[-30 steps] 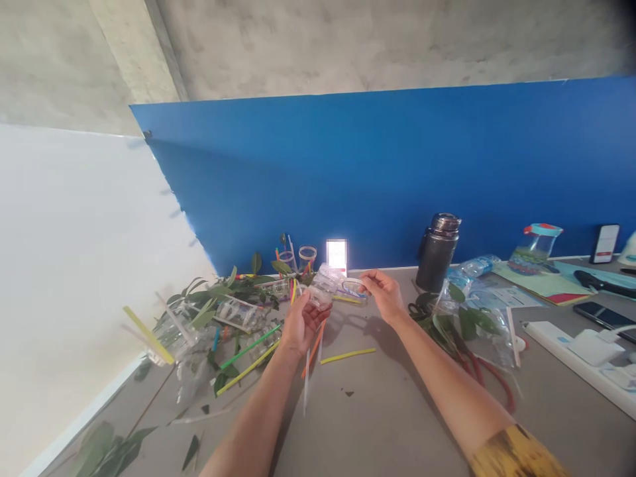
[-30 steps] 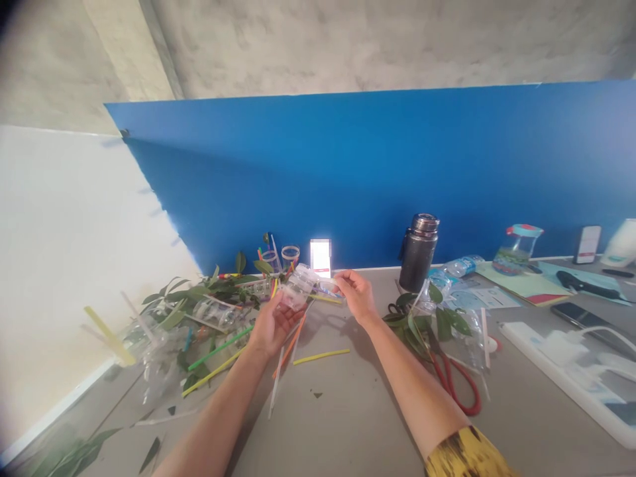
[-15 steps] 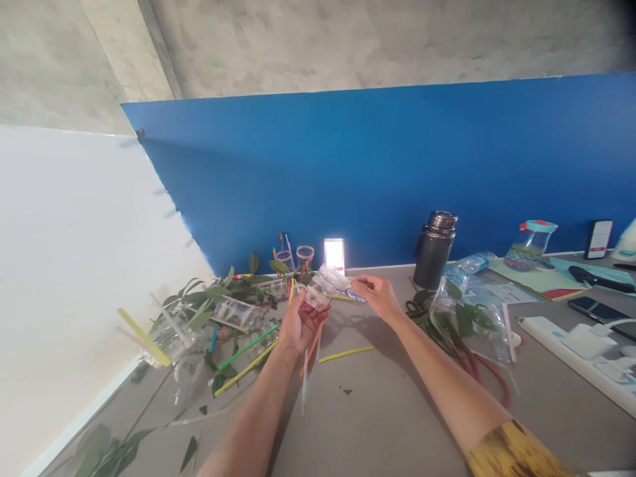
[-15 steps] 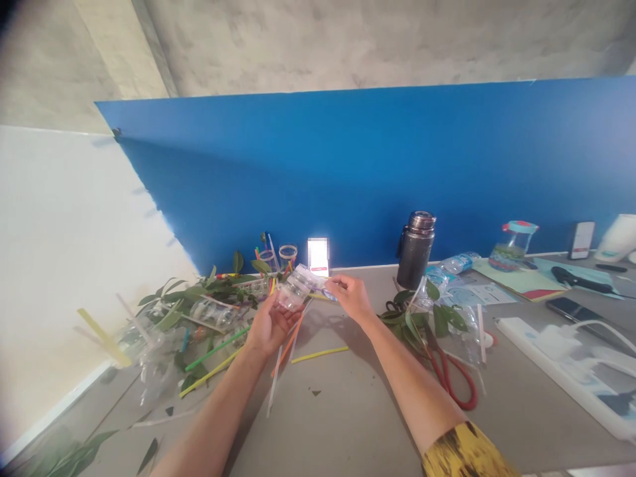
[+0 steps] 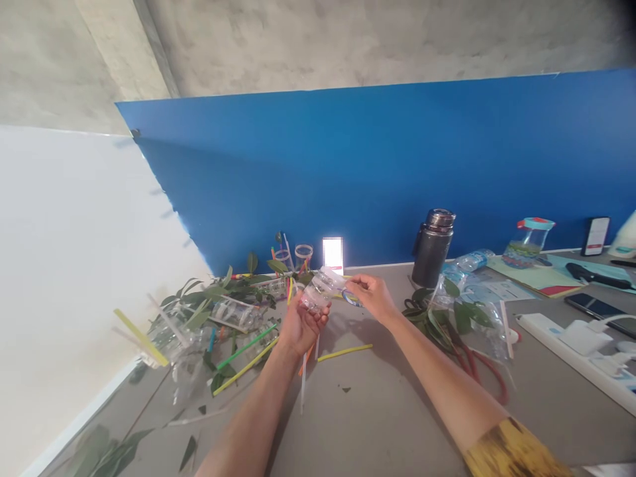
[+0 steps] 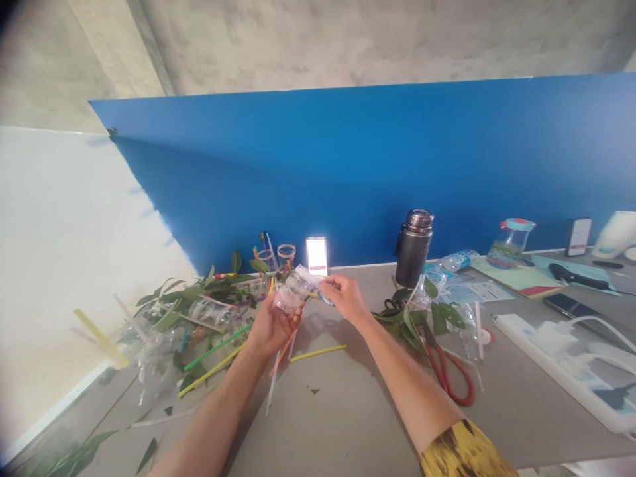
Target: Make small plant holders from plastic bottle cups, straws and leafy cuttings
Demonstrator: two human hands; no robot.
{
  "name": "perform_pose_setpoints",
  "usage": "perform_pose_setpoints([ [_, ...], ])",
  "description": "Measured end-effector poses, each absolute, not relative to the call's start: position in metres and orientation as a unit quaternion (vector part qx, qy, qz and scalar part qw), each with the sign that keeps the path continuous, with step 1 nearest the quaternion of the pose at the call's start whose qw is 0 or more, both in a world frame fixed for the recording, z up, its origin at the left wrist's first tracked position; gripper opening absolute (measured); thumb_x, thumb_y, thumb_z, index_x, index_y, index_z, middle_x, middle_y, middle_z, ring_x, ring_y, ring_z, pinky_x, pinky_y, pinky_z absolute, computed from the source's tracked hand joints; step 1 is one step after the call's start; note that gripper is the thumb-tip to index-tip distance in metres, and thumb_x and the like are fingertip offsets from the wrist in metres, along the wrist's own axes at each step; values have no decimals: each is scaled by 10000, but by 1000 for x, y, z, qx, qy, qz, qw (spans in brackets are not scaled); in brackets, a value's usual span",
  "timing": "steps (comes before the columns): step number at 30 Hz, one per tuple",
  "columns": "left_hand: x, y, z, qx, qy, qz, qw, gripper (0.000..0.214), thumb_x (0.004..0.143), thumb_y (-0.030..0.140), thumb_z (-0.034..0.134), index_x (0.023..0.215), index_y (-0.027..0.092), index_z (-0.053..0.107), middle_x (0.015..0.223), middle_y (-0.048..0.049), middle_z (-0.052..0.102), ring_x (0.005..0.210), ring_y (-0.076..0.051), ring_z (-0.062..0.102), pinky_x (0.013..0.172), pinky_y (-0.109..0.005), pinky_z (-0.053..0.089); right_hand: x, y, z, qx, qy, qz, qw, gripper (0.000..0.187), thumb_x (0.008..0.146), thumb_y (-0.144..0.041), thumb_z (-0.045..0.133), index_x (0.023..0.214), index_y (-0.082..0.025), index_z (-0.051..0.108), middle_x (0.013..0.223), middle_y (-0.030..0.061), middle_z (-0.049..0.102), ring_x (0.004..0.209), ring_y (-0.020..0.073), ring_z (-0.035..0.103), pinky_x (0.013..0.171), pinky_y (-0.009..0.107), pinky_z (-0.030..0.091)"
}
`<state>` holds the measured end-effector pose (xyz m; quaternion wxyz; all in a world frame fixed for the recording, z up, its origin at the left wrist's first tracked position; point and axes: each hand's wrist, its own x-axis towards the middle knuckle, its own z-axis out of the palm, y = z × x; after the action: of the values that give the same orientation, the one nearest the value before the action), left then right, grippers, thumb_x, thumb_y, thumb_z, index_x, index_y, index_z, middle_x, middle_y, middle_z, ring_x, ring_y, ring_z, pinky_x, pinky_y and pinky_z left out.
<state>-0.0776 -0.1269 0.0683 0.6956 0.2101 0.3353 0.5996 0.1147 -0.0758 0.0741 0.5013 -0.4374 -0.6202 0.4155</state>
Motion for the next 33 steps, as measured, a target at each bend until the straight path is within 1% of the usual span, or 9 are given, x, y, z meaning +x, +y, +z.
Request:
perform_pose_setpoints([
  [5, -78, -126, 67, 238, 306, 593, 706, 449, 1053, 475, 385, 932, 140, 657, 661, -102, 708, 448, -135, 601, 438, -208, 501, 119, -75, 73, -428, -632, 446, 466, 590, 781, -592, 735, 1171, -149, 745, 623, -29, 556, 542, 113, 392, 521, 255, 279],
  [11, -83, -123, 68, 241, 394, 521, 718, 504, 1051, 542, 322, 881, 170, 617, 542, -50, 645, 312, -116, 509, 303, -167, 345, 124, -78, 76, -322, -711, 472, 409, 683, 848, -618, 704, 1365, -172, 686, 532, -87, 316, 519, 97, 225, 509, 260, 165],
  [14, -88, -123, 67, 245, 429, 502, 710, 570, 1027, 626, 330, 911, 159, 635, 537, -49, 637, 334, -143, 556, 308, -192, 374, 125, -79, 77, -307, -725, 464, 405, 685, 857, -596, 707, 1408, -192, 658, 537, -91, 286, 520, 96, 208, 507, 258, 172],
  [17, -95, -124, 69, 255, 463, 497, 688, 693, 998, 715, 271, 890, 143, 647, 549, -77, 646, 403, -181, 623, 353, -229, 439, 123, -79, 75, -307, -731, 456, 404, 654, 859, -574, 707, 1392, -197, 670, 543, -90, 306, 521, 97, 214, 513, 258, 203],
  [21, -100, -127, 76, 272, 532, 499, 627, 789, 995, 729, 207, 881, 110, 683, 579, -131, 679, 478, -220, 681, 398, -251, 469, 120, -77, 70, -300, -741, 451, 397, 648, 861, -544, 707, 1398, -185, 661, 548, -94, 308, 530, 95, 228, 529, 254, 220],
  [24, -101, -128, 78, 294, 571, 501, 581, 780, 1007, 708, 241, 942, 95, 718, 677, -164, 736, 547, -242, 716, 412, -258, 469, 121, -78, 70, -303, -745, 448, 391, 653, 857, -551, 702, 1394, -182, 661, 541, -94, 309, 531, 96, 241, 526, 250, 220],
  [27, -100, -127, 73, 323, 584, 516, 537, 616, 1009, 641, 407, 1019, 118, 733, 822, -157, 783, 622, -265, 740, 440, -290, 506, 124, -79, 74, -313, -739, 449, 394, 670, 871, -596, 667, 1398, -182, 661, 531, -88, 320, 524, 102, 264, 510, 247, 236],
  [30, -95, -125, 67, 307, 494, 583, 567, 490, 1009, 565, 486, 1043, 137, 723, 898, -146, 785, 705, -265, 748, 513, -326, 569, 124, -80, 76, -326, -736, 443, 395, 691, 868, -613, 670, 1408, -183, 654, 529, -84, 350, 515, 105, 301, 504, 244, 275],
  [33, -89, -126, 66, 310, 341, 651, 603, 437, 957, 565, 598, 1110, 168, 699, 1115, -144, 766, 935, -270, 750, 696, -379, 638, 122, -78, 74, -368, -712, 427, 419, 693, 866, -618, 665, 1389, -163, 660, 526, -75, 406, 499, 113, 348, 497, 250, 301],
])
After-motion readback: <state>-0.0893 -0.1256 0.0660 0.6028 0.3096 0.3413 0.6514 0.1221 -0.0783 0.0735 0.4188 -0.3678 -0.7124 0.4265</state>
